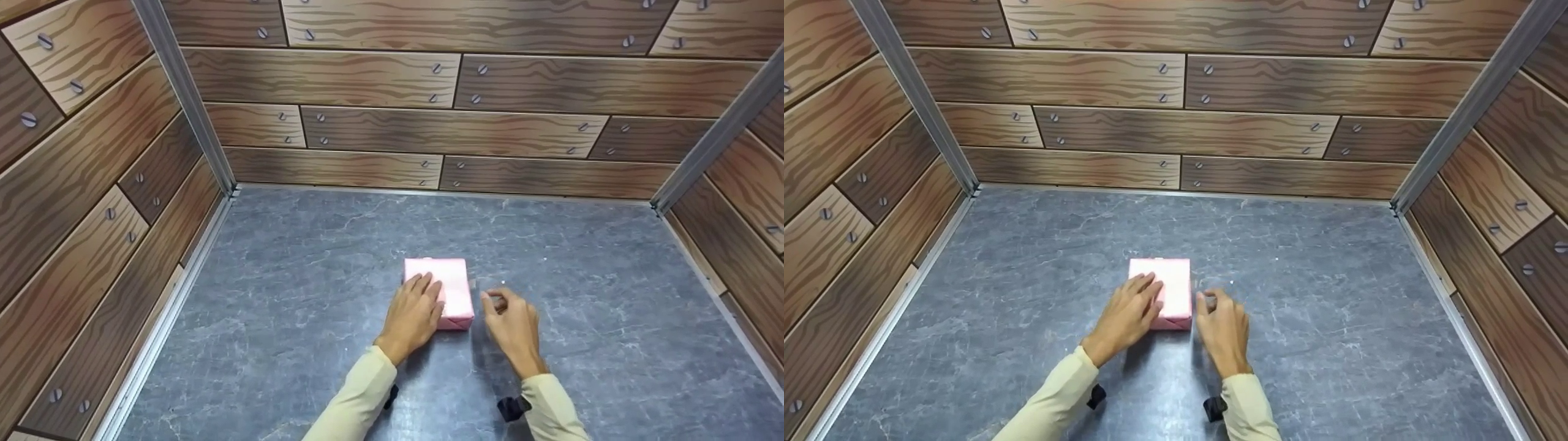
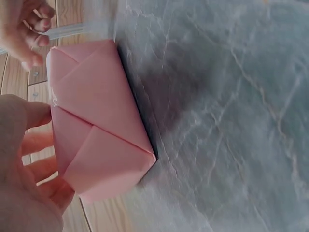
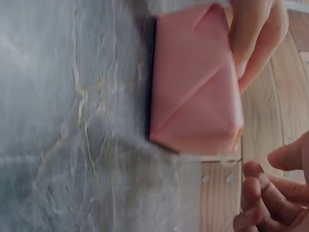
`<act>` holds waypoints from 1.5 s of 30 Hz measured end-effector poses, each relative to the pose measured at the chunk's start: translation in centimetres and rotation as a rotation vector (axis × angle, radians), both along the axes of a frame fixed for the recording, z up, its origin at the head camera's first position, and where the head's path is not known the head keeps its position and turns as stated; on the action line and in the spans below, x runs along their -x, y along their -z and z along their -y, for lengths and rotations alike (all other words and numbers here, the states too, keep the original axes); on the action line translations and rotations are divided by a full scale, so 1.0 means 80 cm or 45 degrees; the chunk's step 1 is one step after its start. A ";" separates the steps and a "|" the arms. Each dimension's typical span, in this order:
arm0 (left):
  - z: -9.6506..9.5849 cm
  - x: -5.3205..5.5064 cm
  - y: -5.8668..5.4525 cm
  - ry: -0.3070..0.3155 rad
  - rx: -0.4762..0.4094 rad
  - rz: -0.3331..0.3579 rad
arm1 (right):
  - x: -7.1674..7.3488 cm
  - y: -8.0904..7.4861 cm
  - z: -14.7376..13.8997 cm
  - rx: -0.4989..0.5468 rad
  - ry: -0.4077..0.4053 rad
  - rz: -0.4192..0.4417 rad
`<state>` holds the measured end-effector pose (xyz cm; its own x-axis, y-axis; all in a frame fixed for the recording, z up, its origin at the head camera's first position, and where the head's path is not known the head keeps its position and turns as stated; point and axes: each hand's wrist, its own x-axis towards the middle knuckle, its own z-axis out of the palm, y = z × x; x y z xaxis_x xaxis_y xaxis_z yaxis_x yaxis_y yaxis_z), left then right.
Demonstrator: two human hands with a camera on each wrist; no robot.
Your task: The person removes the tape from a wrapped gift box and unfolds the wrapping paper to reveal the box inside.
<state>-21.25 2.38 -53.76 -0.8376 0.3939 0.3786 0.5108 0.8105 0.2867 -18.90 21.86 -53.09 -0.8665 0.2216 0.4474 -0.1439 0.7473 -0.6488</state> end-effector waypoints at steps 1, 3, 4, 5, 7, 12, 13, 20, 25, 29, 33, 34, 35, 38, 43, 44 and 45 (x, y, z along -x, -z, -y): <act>-0.001 0.000 0.001 -0.014 0.000 -0.031 | -0.004 -0.001 0.003 0.007 -0.022 -0.001; -0.004 -0.001 0.004 -0.045 -0.004 -0.093 | -0.011 -0.001 0.011 0.022 -0.062 0.006; -0.005 -0.001 0.006 -0.059 -0.008 -0.126 | -0.014 0.000 0.015 0.033 -0.084 0.016; -0.006 -0.001 0.008 -0.071 -0.014 -0.154 | -0.017 0.001 0.019 0.045 -0.110 0.035; -0.009 -0.001 0.010 -0.093 -0.024 -0.206 | -0.023 0.004 0.028 0.068 -0.157 0.077; -0.012 -0.001 0.011 -0.108 -0.002 -0.269 | -0.031 0.011 0.040 0.042 -0.176 0.100; -0.012 -0.002 0.010 -0.107 0.008 -0.267 | -0.032 0.011 0.041 0.031 -0.164 0.097; -0.005 -0.007 0.007 -0.079 0.007 -0.234 | -0.031 0.007 0.042 0.034 -0.147 0.148; -0.001 -0.011 0.006 -0.085 0.018 -0.213 | -0.026 0.009 0.042 0.034 -0.162 0.168; 0.000 -0.015 0.006 -0.091 0.031 -0.211 | -0.021 0.011 0.044 -0.002 -0.146 0.175; 0.002 -0.018 0.007 -0.093 0.057 -0.228 | -0.015 0.011 0.046 -0.052 -0.142 0.176; 0.003 -0.019 0.008 -0.093 0.062 -0.229 | -0.014 0.011 0.046 -0.062 -0.144 0.177; 0.003 -0.020 0.008 -0.092 0.066 -0.229 | -0.012 0.012 0.046 -0.069 -0.147 0.178; 0.004 -0.022 0.007 -0.085 0.065 -0.216 | -0.007 0.015 0.045 -0.099 -0.154 0.179; 0.004 -0.024 0.004 -0.073 0.051 -0.180 | 0.001 0.017 0.040 -0.114 -0.150 0.155; 0.004 -0.024 0.003 -0.070 0.046 -0.173 | 0.002 0.017 0.039 -0.101 -0.145 0.156; 0.004 -0.025 0.003 -0.067 0.043 -0.168 | 0.003 0.017 0.038 -0.086 -0.141 0.156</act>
<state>-19.28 2.04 -53.97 -0.8009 0.3654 0.4744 0.4992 0.8450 0.1919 -19.18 18.79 -54.45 -0.9328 0.0946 0.3479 -0.1511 0.7736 -0.6154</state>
